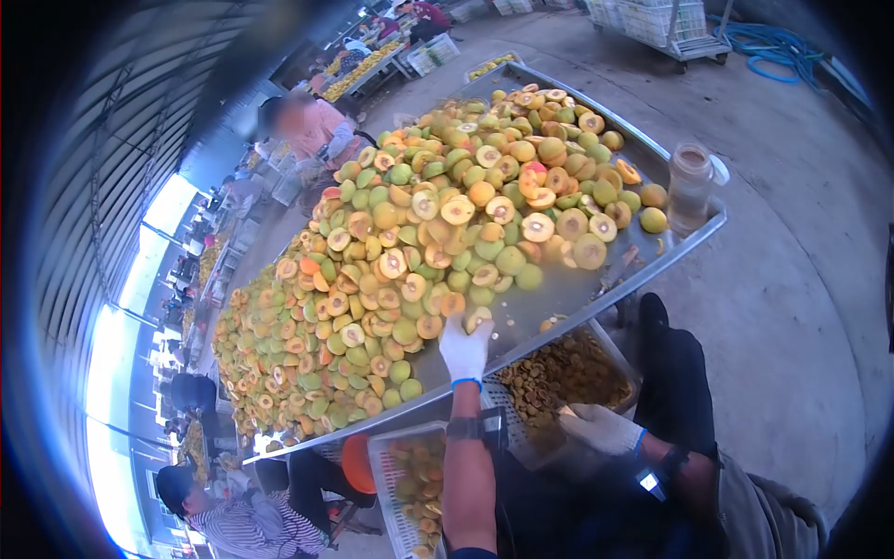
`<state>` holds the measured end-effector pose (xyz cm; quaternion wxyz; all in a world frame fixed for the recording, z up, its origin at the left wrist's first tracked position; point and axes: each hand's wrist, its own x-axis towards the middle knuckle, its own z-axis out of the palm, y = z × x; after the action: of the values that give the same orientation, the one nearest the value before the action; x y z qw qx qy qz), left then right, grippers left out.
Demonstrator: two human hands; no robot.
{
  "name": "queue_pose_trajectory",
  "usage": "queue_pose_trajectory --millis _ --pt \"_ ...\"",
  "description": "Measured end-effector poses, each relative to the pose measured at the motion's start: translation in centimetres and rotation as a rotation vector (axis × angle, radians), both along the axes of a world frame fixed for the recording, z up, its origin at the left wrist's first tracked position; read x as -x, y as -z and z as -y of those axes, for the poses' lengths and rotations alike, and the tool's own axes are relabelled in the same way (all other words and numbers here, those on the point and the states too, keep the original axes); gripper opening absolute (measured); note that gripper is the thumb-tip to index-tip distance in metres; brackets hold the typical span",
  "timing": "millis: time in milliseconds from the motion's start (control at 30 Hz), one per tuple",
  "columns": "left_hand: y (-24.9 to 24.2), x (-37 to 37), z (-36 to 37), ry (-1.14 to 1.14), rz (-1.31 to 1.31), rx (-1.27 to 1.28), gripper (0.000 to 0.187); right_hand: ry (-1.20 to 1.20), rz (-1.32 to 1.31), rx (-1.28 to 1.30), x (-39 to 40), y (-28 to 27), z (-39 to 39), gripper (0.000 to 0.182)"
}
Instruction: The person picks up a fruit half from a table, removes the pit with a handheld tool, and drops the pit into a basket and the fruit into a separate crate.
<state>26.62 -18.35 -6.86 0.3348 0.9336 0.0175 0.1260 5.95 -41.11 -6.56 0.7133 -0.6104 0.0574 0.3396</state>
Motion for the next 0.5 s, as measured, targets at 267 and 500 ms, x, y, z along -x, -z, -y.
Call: queue_pose_trajectory --millis 267,500 --pt "-6.5 12.1 4.3 0.225 -0.374 1.298 0.037 0.047 0.071 -0.112 0.4 -5.9 1.5 0.036" --pt "-7.6 18.1 7.5 0.219 -0.452 1.592 0.039 0.147 0.212 0.02 2.5 -7.6 1.1 0.04"
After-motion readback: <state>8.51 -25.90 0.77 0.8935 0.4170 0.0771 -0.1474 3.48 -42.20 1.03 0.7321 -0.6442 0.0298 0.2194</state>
